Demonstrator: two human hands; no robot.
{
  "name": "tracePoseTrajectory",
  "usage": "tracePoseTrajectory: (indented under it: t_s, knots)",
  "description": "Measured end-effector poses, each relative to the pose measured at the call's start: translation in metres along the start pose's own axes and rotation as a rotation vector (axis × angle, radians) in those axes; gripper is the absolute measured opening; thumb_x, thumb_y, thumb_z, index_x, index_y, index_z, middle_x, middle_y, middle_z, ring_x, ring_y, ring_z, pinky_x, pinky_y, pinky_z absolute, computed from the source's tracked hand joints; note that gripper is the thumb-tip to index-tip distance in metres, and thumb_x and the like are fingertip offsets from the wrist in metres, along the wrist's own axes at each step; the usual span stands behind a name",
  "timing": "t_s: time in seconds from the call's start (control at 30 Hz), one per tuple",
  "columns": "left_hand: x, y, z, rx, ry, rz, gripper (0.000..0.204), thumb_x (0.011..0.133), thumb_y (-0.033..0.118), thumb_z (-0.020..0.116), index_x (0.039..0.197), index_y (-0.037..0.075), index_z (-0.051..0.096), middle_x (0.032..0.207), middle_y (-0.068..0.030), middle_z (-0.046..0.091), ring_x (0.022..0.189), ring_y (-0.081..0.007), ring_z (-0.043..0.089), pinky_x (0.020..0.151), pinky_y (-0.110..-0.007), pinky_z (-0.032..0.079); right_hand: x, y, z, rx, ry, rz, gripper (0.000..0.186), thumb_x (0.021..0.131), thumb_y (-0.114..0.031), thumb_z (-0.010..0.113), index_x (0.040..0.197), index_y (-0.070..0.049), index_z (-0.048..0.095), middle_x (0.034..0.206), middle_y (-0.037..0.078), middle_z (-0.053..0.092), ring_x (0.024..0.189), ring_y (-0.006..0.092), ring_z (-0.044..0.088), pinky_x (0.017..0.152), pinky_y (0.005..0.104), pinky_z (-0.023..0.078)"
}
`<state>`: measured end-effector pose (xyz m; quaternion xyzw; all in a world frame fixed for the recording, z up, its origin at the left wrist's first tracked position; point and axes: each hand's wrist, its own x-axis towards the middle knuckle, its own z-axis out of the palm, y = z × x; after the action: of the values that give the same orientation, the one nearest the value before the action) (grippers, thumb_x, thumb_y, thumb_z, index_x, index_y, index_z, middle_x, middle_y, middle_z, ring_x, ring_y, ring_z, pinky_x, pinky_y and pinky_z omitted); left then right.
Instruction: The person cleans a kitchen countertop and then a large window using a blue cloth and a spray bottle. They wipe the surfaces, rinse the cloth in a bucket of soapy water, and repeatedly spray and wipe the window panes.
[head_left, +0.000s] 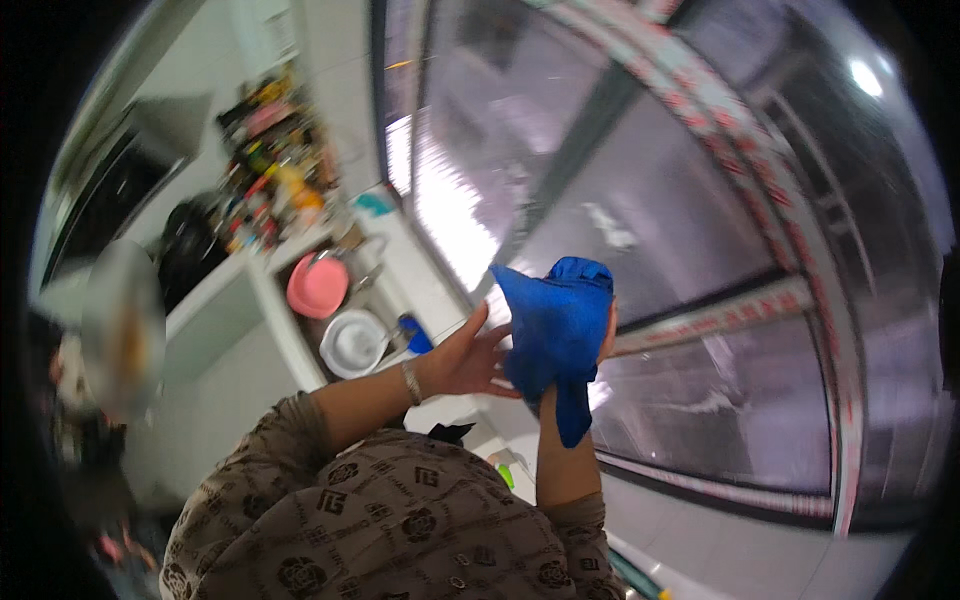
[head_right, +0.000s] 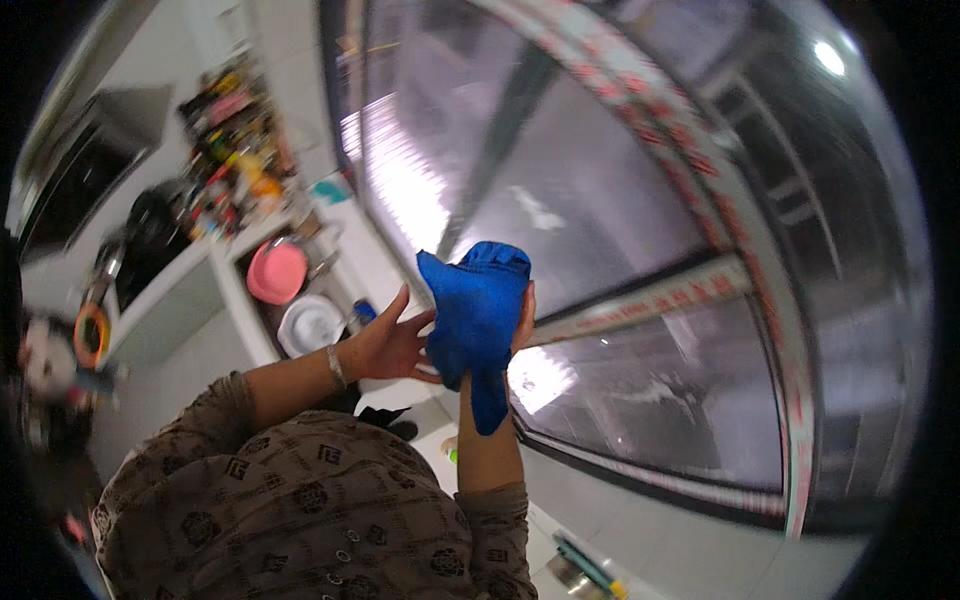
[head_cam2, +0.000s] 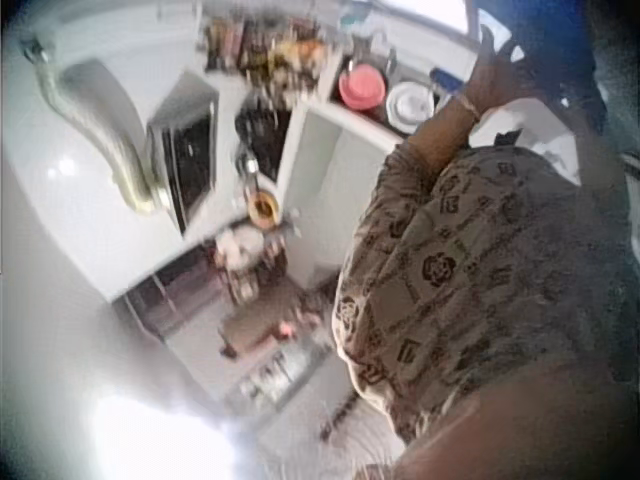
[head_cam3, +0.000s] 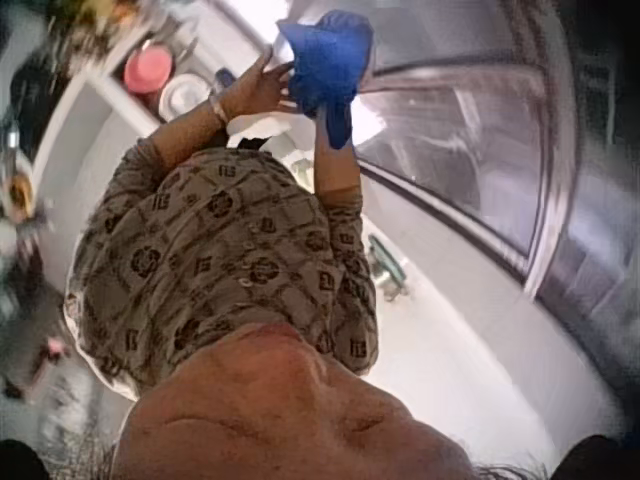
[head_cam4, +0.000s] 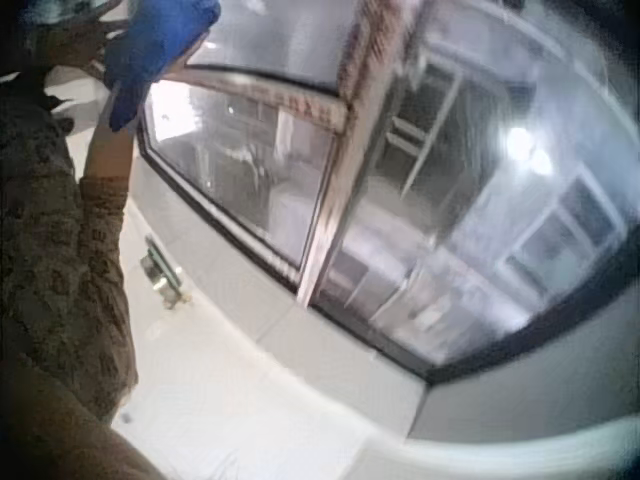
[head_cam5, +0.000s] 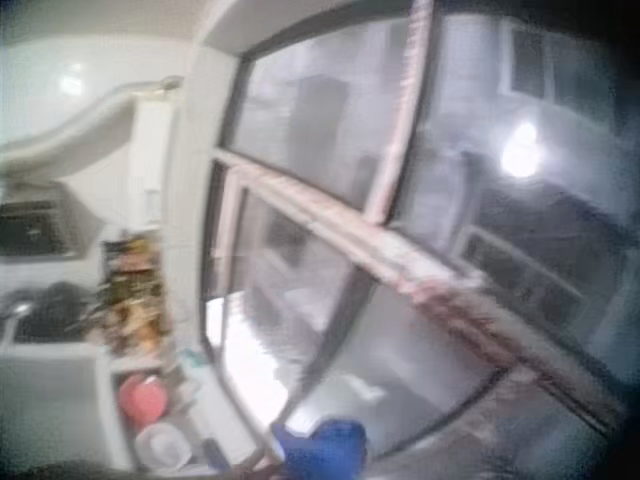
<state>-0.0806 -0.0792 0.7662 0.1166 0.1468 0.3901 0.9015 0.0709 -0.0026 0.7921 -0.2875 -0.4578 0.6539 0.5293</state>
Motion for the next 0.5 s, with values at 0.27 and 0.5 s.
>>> tracePoseTrajectory:
  t_s: [0.27,0.5]
  knots:
    - [-0.064,-0.027,-0.062,-0.177,0.464,0.481,0.075,0.078,0.054,0.054,0.135,0.012,0.028,0.136,-0.0103,0.035,0.123,-0.0281,0.037,0.101,-0.049,0.027,0.008,0.094,0.042,0.422,-0.18,0.577,0.045,0.087,-0.038,0.043,0.112,-0.002,0.049,0.105,0.015,0.056,0.095,0.0275,0.055,0.086,0.0414,0.045]
    - [-0.121,-0.026,-0.168,-0.368,0.734,0.796,0.059,0.079,0.033,0.057,0.127,0.005,0.036,0.127,-0.0117,0.044,0.119,-0.0273,0.039,0.103,-0.045,0.026,0.009,0.206,0.026,0.319,-0.09,0.609,0.02,0.09,-0.019,0.045,0.103,-0.005,0.049,0.1,0.008,0.055,0.096,0.0218,0.052,0.086,0.0394,0.04]
